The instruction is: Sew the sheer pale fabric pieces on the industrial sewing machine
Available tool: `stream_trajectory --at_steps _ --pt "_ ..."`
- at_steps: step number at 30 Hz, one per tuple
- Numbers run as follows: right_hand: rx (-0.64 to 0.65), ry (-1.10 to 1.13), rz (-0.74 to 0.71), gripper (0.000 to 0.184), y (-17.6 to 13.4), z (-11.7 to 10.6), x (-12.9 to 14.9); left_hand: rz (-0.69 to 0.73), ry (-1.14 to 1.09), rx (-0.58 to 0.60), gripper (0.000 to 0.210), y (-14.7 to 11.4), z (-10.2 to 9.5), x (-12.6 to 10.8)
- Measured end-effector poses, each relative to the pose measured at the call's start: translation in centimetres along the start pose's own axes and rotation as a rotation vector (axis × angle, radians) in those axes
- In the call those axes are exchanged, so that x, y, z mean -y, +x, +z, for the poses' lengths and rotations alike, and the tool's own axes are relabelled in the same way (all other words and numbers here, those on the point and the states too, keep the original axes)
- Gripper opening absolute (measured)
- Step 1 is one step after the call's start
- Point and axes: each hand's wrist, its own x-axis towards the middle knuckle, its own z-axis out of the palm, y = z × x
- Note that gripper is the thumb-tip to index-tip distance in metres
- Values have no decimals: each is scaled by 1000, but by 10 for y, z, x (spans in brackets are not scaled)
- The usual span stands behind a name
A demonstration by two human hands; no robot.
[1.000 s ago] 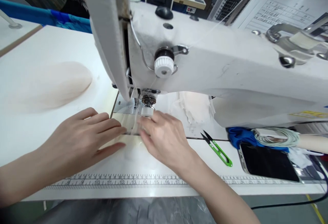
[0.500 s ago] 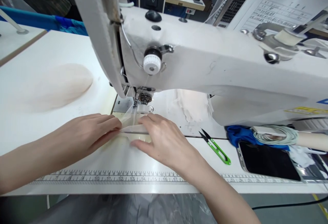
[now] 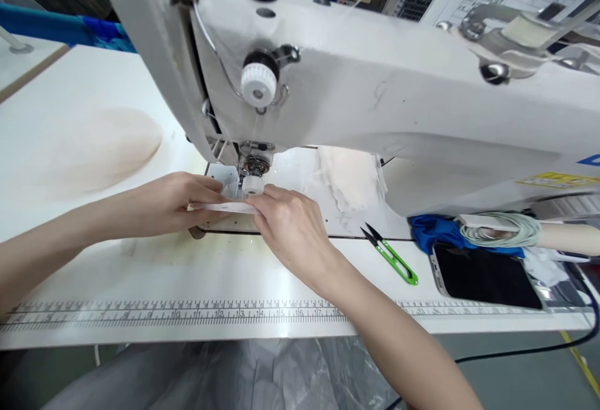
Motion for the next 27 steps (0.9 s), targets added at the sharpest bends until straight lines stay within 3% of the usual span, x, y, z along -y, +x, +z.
stream_trajectory --at_steps 4,9,11,18,27 --pt "77 -60 -67 23 -3 1 3 129 127 -65 34 -8 11 -1" --pt "-46 -195 -247 23 -8 4 6 345 598 -395 24 -25 42 -6" --pt "-41 -197 -277 25 -8 5 6 353 718 -452 19 -30 49 -9" --pt "-9 -186 -260 24 -6 3 8 290 693 -375 29 -37 56 -11" --pt "-32 -179 -254 24 -6 5 8 284 684 -397 28 -37 57 -9"
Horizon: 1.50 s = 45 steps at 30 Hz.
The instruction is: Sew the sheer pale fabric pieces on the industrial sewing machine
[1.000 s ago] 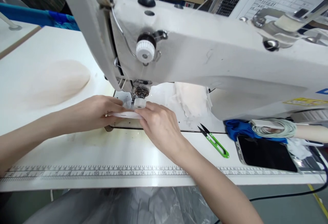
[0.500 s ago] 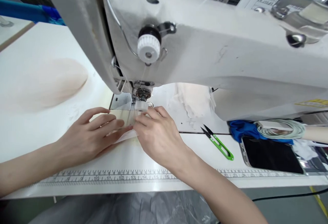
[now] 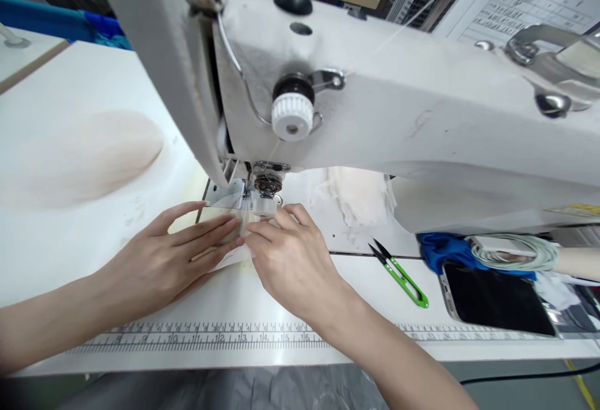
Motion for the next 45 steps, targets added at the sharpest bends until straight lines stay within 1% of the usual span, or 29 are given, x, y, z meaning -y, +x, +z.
stream_trajectory --at_steps 6,12,18,22,24,26,28,30,31,33,35,37,39,42,45 --pt "-28 -34 13 20 1 2 -1 6 -5 -30 30 3 2 5" --pt "-107 -115 15 23 2 12 -6 -18 5 -11 32 9 5 14" --pt "-123 -169 24 24 6 21 -14 -56 -36 -32 34 14 13 23" --pt "-125 -210 36 27 9 26 -18 -84 -10 -2 36 18 16 27" --pt "-139 -206 41 26 9 28 -19 -93 27 15 35 20 15 26" --pt "-168 -180 26 23 9 30 -18 -114 84 -4 31 20 13 24" --pt "-213 -158 -7 20 8 31 -16 -137 116 -68 24 20 10 22" --pt "-267 -143 -29 18 7 31 -14 -156 43 -91 21 20 6 20" --pt "-296 -127 -31 19 7 31 -14 -178 -29 -67 21 21 4 21" --pt "-345 -74 -8 21 8 31 -15 -265 -196 31 22 25 -1 24" --pt "-380 -33 45 21 9 31 -18 -363 -350 129 23 33 -6 30" --pt "-389 -28 99 22 11 31 -20 -402 -479 187 23 41 -9 37" --pt "-385 -44 130 21 12 30 -22 -413 -545 223 22 47 -10 44" --pt "-386 -72 130 21 13 28 -22 -415 -623 230 24 51 -6 51" --pt "-382 -96 119 23 13 28 -21 -399 -706 195 30 50 -2 54"
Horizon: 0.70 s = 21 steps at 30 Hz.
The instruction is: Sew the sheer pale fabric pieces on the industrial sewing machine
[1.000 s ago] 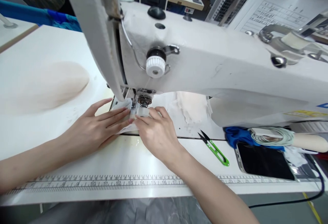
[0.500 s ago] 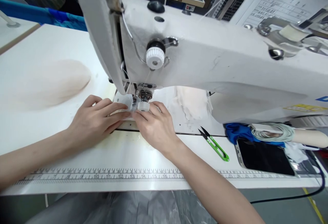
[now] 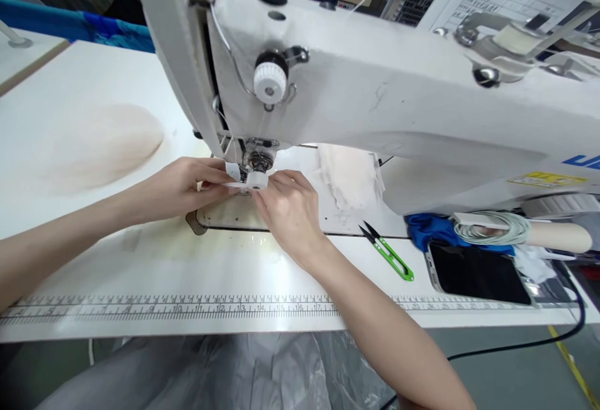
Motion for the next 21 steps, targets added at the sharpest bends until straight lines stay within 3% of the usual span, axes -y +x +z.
stream_trajectory --at_steps 5,11,15,21 --pt "29 35 -13 27 -3 -1 2 96 2 -4 40 -7 7 5" --pt "114 62 -167 17 -9 -6 6 417 607 -274 18 -29 28 2" --pt "126 10 -193 19 -10 -7 10 406 830 -316 27 -41 32 -8" --pt "110 0 -204 16 -10 -5 9 376 829 -254 29 -44 31 -10"
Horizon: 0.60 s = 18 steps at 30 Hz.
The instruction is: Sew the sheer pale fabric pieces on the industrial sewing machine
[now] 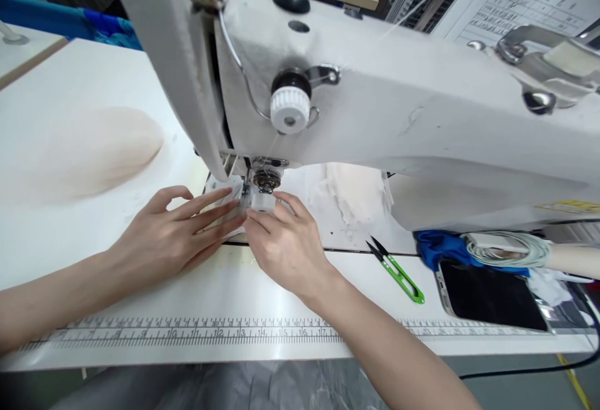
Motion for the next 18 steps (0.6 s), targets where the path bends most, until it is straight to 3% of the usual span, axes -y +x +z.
stream_trajectory --at_steps 11,18 --pt "30 -66 39 18 2 8 -8 -49 2 -9 26 8 10 13" --pt "3 -92 -20 17 -1 7 -7 -37 -32 -49 27 -1 11 9"
